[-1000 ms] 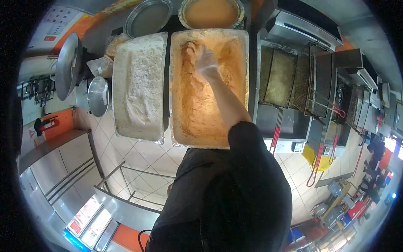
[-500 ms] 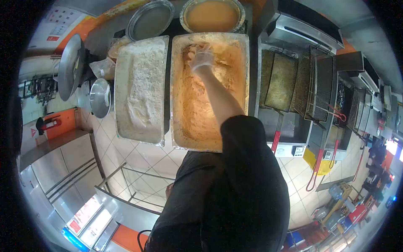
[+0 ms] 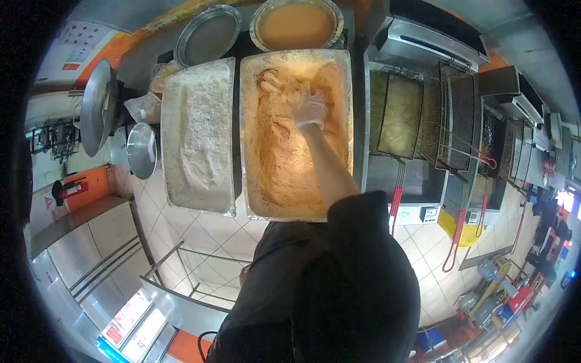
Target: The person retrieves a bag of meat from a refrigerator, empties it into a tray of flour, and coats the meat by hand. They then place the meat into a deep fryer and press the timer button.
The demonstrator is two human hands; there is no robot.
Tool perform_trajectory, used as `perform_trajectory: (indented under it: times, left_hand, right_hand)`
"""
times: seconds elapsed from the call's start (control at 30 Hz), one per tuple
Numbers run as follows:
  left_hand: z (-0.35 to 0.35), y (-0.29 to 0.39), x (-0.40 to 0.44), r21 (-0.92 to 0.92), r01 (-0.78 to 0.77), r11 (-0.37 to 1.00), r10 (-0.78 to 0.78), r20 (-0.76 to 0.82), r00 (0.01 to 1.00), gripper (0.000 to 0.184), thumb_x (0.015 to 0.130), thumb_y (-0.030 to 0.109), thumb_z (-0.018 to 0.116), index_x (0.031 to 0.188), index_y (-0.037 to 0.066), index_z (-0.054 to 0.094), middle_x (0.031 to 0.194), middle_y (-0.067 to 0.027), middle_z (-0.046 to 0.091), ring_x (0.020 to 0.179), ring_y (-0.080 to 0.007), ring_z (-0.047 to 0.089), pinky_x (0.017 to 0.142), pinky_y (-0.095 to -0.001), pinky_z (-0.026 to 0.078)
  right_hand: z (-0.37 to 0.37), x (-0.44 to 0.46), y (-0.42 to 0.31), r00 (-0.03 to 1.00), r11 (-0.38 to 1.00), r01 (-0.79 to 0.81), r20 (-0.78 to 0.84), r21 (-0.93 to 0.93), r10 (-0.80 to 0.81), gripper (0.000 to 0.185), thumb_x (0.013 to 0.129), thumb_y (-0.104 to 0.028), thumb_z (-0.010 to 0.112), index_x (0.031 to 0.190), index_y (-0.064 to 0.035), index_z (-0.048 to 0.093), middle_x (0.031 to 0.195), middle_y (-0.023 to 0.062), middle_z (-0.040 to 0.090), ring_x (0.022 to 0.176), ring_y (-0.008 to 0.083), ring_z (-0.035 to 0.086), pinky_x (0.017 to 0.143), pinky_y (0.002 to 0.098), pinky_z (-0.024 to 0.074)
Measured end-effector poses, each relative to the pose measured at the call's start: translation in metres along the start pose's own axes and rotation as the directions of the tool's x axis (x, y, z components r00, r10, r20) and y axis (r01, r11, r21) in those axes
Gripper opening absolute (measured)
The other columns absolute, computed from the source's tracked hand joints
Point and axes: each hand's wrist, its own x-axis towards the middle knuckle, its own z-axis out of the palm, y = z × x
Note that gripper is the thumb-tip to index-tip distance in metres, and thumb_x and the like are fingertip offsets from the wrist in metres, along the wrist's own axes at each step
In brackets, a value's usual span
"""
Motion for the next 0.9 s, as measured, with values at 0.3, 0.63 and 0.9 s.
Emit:
perform_trajectory:
  times: [0.3, 0.63, 0.9]
  left_hand:
    - [0.002, 0.053, -0.014, -0.385, -0.039, 0.922, -0.009, -0.122, 0.993, 0.028, 0.084, 0.02, 0.046, 0.107, 0.005, 0.044, 0.085, -0.0105, 0.057, 0.07, -0.017, 0.057, 0.058, -0.0268, 0.046]
    - [0.006, 0.04, -0.01, -0.307, -0.026, 0.951, 0.005, -0.071, 0.997, 0.029, 0.083, 0.021, 0.049, 0.106, 0.005, 0.043, 0.086, -0.0115, 0.055, 0.066, -0.0168, 0.054, 0.057, -0.0266, 0.046]
    - [0.007, 0.047, -0.012, -0.405, -0.037, 0.914, -0.002, -0.096, 0.995, 0.028, 0.082, 0.021, 0.048, 0.106, 0.008, 0.044, 0.086, -0.0103, 0.057, 0.069, -0.0162, 0.055, 0.058, -0.0266, 0.045]
  right_hand:
    - [-0.063, 0.009, 0.001, 0.873, 0.94, 0.266, 0.359, 0.216, -0.329, 0.059, 0.075, -0.019, 0.05, 0.123, 0.0057, 0.025, 0.12, 0.0284, 0.035, 0.112, 0.0339, 0.037, 0.082, 0.0373, 0.0397]
    - [0.012, -0.046, -0.022, 0.931, 0.943, 0.217, 0.239, 0.251, -0.277, 0.053, 0.077, -0.018, 0.046, 0.126, -0.0068, 0.029, 0.125, 0.0241, 0.027, 0.098, 0.0304, 0.047, 0.077, 0.0326, 0.0432]
    - [-0.072, -0.069, 0.013, 0.808, 0.803, 0.368, 0.266, 0.469, -0.526, 0.058, 0.072, -0.024, 0.057, 0.124, -0.0091, 0.035, 0.129, 0.0169, 0.027, 0.099, 0.029, 0.047, 0.08, 0.0315, 0.0425]
